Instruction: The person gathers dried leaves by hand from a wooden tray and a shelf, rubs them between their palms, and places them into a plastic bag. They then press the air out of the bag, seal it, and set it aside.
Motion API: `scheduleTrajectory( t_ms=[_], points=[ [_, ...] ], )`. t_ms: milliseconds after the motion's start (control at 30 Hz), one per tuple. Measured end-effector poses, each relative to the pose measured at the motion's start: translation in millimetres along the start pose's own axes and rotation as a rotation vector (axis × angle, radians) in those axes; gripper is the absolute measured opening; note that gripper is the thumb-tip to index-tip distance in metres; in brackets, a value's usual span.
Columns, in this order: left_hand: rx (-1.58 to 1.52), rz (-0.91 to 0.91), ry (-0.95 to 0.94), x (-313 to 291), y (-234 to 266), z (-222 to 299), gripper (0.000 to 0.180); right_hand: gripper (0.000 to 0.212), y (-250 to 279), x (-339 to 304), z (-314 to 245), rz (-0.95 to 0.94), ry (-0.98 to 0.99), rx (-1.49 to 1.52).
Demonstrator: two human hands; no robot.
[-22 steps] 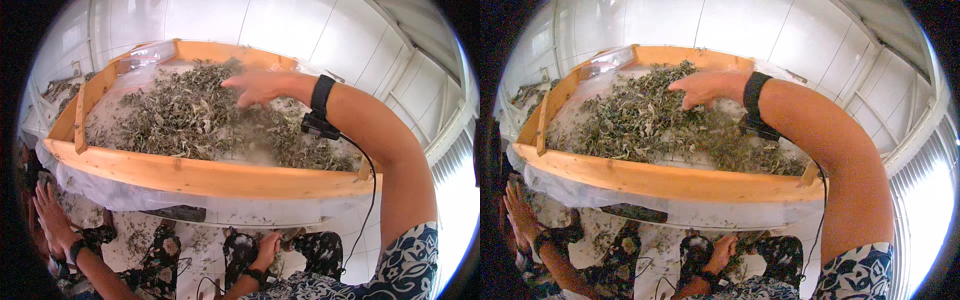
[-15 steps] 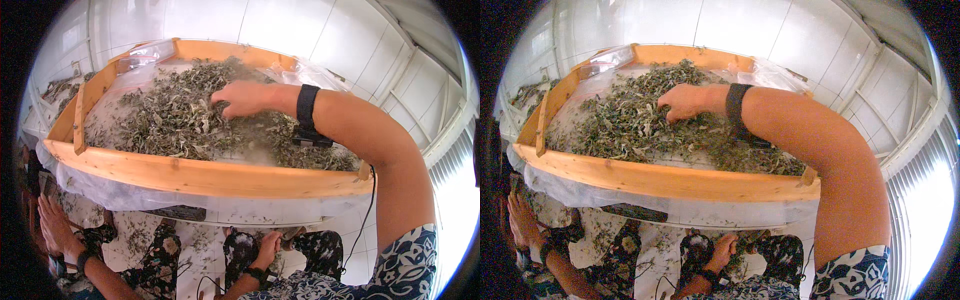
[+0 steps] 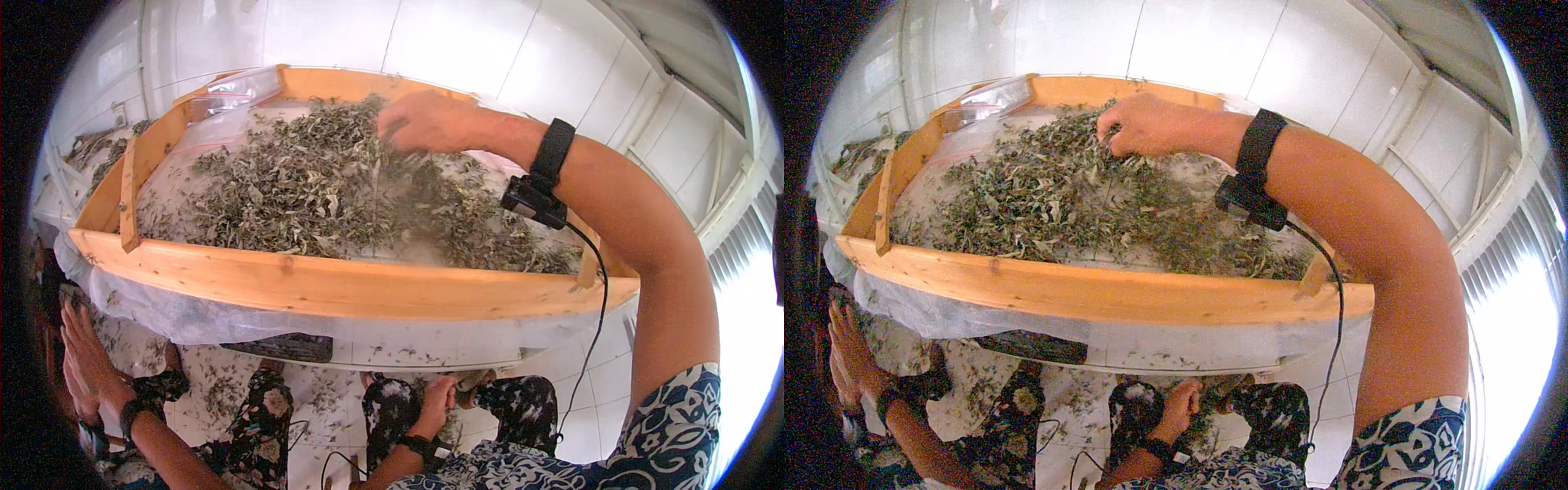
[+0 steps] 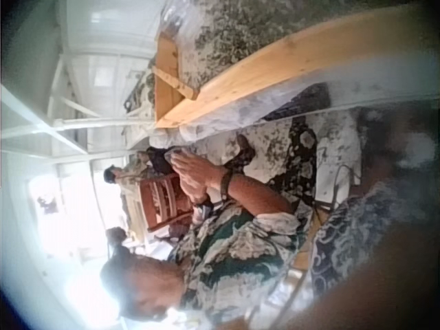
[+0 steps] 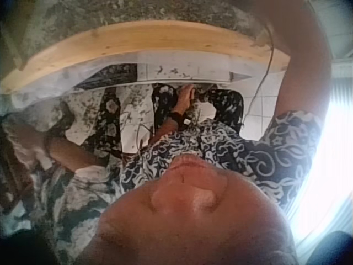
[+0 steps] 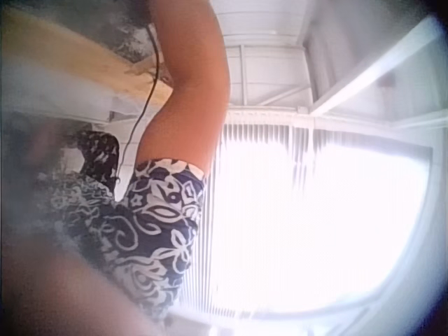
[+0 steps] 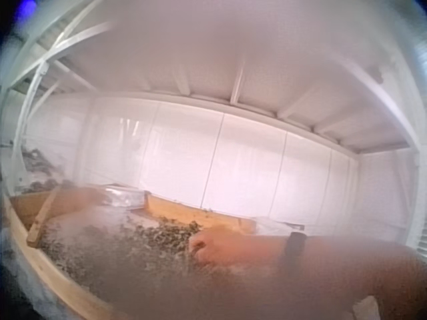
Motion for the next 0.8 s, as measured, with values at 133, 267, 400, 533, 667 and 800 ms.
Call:
scheduleTrajectory(
  t_ms=[133,267,400,533,667,800],
  points=[
    [0.042,-0.027,-0.019,2,-3,1,0.026,0.024,15,-19,3,-0.038,-0.034,0.046],
    [0.061,0.028,0.032,4,-3,2,0.025,0.023,31,-43,15,-0.082,-0.192,0.069],
    [0.088,0.025,0.021,7,-6,9,0.023,0.023,59,-76,28,0.021,-0.32,0.144],
    [0.024,-0.047,-0.073,9,-11,12,0.024,0.022,77,-107,51,0.083,-0.374,0.322],
    [-0.162,-0.147,-0.023,7,-13,-4,0.027,0.022,91,-149,57,0.169,-0.383,0.492],
    [-0.262,-0.098,0.122,-17,-39,-1,0.051,0.024,103,-209,42,0.266,-0.303,0.727]
  ],
)
Point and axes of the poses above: each hand's wrist, its own x-axis towards the middle knuckle, its own y-axis out of the back of the hand, z = x × y, the point moved 8 cm from there along x, towards the middle knuckle, and after that the axes turned 13 degrees about -y, right-handed, at the moved point
